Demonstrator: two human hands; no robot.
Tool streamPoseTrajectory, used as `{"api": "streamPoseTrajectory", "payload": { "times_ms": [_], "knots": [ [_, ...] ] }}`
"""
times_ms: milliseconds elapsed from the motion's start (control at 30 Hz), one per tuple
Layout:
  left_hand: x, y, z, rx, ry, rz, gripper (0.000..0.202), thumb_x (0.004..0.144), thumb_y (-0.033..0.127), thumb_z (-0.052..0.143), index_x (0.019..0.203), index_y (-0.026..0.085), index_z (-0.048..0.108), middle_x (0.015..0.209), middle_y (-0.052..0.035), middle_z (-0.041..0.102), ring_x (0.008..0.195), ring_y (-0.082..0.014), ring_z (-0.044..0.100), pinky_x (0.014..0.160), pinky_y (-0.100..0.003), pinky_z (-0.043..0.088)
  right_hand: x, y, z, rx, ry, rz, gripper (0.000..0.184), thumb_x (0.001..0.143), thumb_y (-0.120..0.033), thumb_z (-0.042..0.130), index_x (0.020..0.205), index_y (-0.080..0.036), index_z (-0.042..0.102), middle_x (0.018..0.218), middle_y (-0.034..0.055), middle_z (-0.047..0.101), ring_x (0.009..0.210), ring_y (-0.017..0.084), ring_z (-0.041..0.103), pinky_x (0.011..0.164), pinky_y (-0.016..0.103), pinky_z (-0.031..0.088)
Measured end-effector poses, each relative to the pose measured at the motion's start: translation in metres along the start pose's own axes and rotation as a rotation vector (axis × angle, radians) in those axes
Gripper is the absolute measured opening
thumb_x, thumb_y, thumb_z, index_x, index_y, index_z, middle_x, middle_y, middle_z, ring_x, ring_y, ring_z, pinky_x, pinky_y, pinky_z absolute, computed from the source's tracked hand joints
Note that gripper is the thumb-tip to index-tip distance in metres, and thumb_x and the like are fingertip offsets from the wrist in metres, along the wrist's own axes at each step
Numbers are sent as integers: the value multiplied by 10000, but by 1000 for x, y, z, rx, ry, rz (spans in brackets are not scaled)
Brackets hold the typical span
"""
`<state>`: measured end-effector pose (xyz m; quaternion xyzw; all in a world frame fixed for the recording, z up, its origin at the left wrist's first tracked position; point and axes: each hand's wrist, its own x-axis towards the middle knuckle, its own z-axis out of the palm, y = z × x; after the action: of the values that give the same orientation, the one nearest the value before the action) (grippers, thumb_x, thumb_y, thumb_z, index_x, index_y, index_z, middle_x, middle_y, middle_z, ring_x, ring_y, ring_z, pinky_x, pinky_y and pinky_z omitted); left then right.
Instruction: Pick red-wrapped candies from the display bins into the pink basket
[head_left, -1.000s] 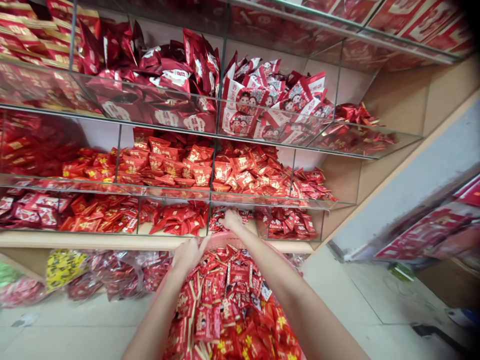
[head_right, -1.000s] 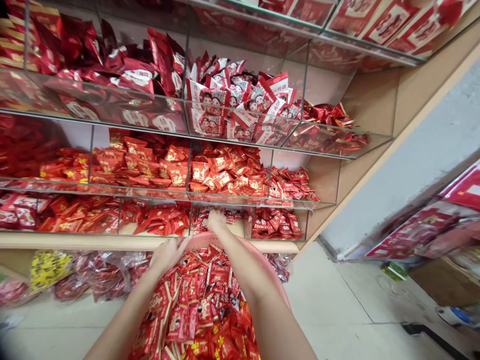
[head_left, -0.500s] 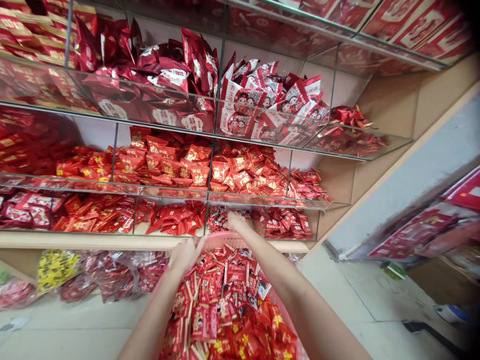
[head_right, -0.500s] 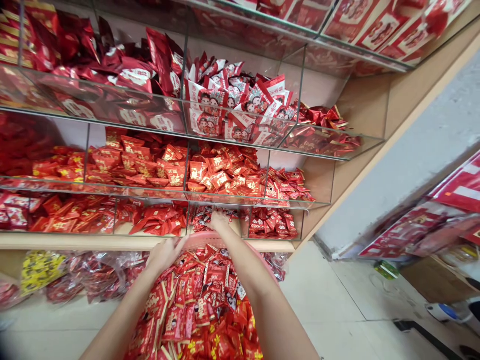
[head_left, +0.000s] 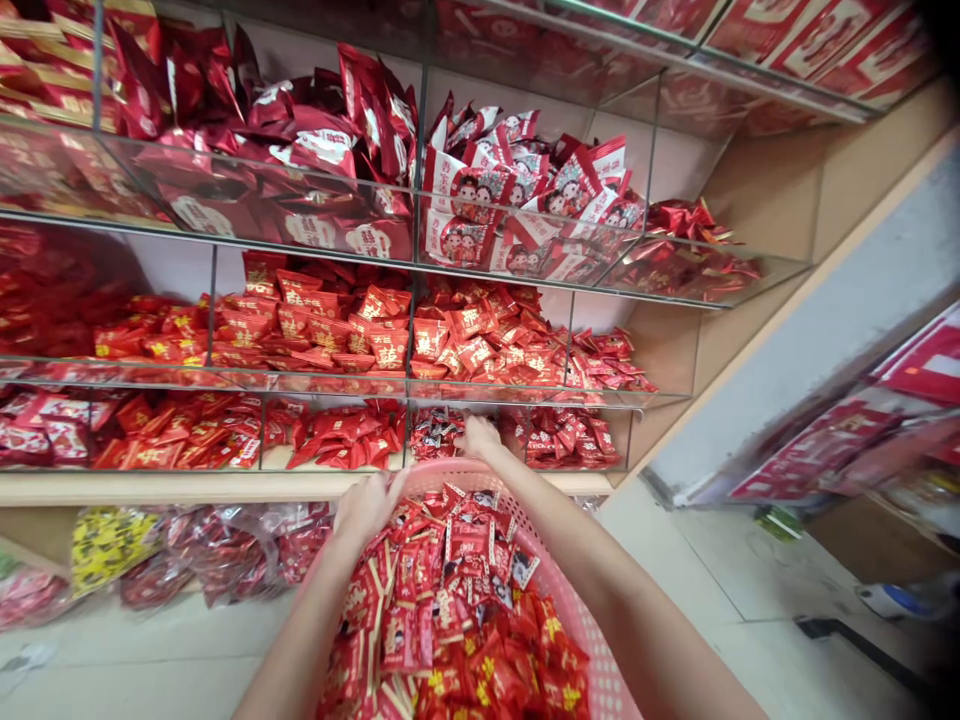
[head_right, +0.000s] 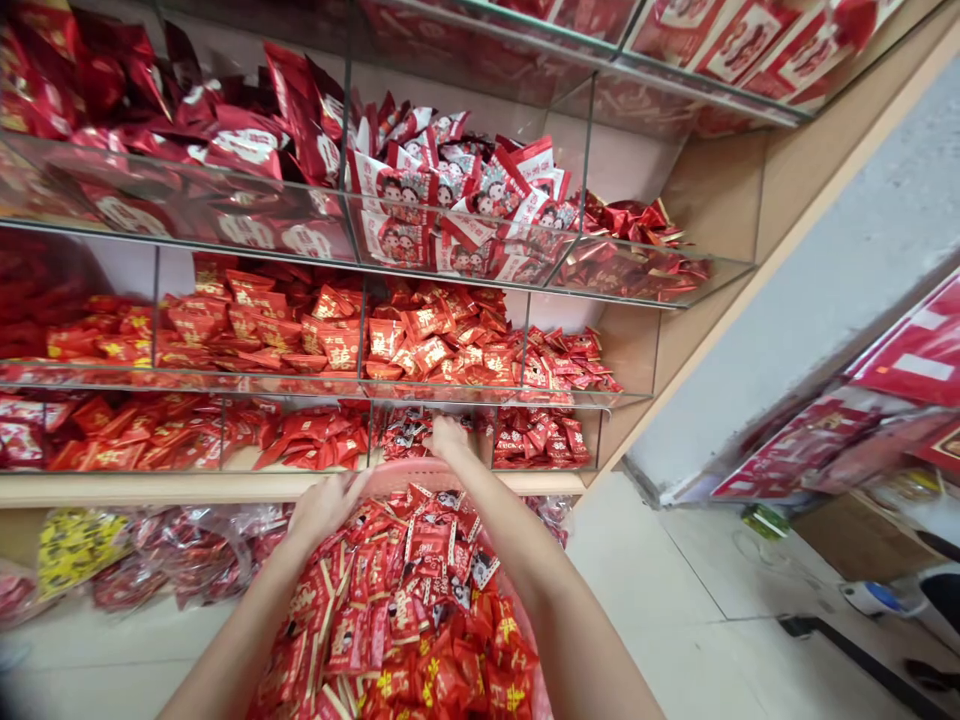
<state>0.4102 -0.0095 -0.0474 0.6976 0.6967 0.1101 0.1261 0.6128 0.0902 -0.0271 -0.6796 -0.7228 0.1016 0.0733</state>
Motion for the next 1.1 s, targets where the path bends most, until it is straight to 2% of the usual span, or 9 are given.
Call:
{"api": "streamPoseTrajectory", "payload": {
  "times_ms": [133, 200, 300, 433, 567, 767, 900, 1100],
  "knots": [
    [0, 1, -1, 15, 2, 3, 701, 811, 641, 106, 819, 181, 634, 859, -144, 680, 849, -278, 632, 744, -345, 438, -32, 18, -15, 132, 115, -79, 560, 705, -279, 582, 1231, -180, 418, 1138, 117, 574, 1011, 241, 561, 813, 333, 443],
    [0, 1, -1, 18, 5, 9, 702, 808, 646, 103, 804, 184, 632, 852, -142, 680, 846, -283, 631, 741, -351, 439, -58, 27, -22, 328, 176, -171, 562, 686, -273, 601, 1215, -185, 432, 1167, 92, 563, 1028, 217, 549, 860, 325, 426],
    [0, 0, -1, 12, 6, 14, 709, 802, 656, 102, 808, 187, 633, 851, -141, 681, 842, -285, 631, 736, -351, 440, -105, 40, -28, 638, 179, -265, 535, 691, -285, 606, 1190, -181, 443, 1101, 50, 602, 982, 175, 570, 886, 310, 423],
    [0, 0, -1, 6, 4, 11, 715, 799, 659, 105, 810, 183, 638, 865, -142, 681, 847, -275, 631, 743, -338, 439, -163, 55, -25, 757, 245, -166, 543, 726, -339, 587, 1219, -187, 418, 1113, 53, 596, 1007, 177, 563, 907, 323, 419],
    [1, 0, -1, -9, 1, 5, 712, 796, 662, 113, 824, 191, 647, 874, -140, 685, 854, -282, 631, 735, -340, 441, -193, 65, -6, 636, 273, -88, 526, 757, -321, 541, 1250, -200, 403, 1175, 62, 567, 1083, 193, 525, 928, 322, 407],
    [0, 1, -2, 13, 18, 11, 684, 812, 629, 136, 808, 176, 649, 870, -153, 684, 858, -283, 632, 744, -333, 440, -201, 72, 24, 330, 244, 45, 565, 789, -333, 482, 1315, -185, 338, 1186, 98, 558, 1057, 229, 546, 879, 333, 434],
    [0, 2, -4, 8, -15, -5, 721, 794, 666, 98, 846, 199, 644, 864, -141, 687, 849, -298, 633, 739, -366, 443, -202, 70, 30, 183, 195, 71, 532, 829, -315, 420, 1324, -142, 327, 1214, 137, 529, 1076, 240, 533, 866, 334, 434],
    [1, 1, -3, 31, -4, 19, 739, 781, 687, 87, 838, 189, 630, 871, -153, 682, 857, -309, 630, 751, -382, 442, -204, 59, 27, 46, 124, 83, 460, 847, -264, 381, 1296, -160, 392, 1244, 133, 503, 1101, 250, 511, 872, 337, 429]
  ]
}}
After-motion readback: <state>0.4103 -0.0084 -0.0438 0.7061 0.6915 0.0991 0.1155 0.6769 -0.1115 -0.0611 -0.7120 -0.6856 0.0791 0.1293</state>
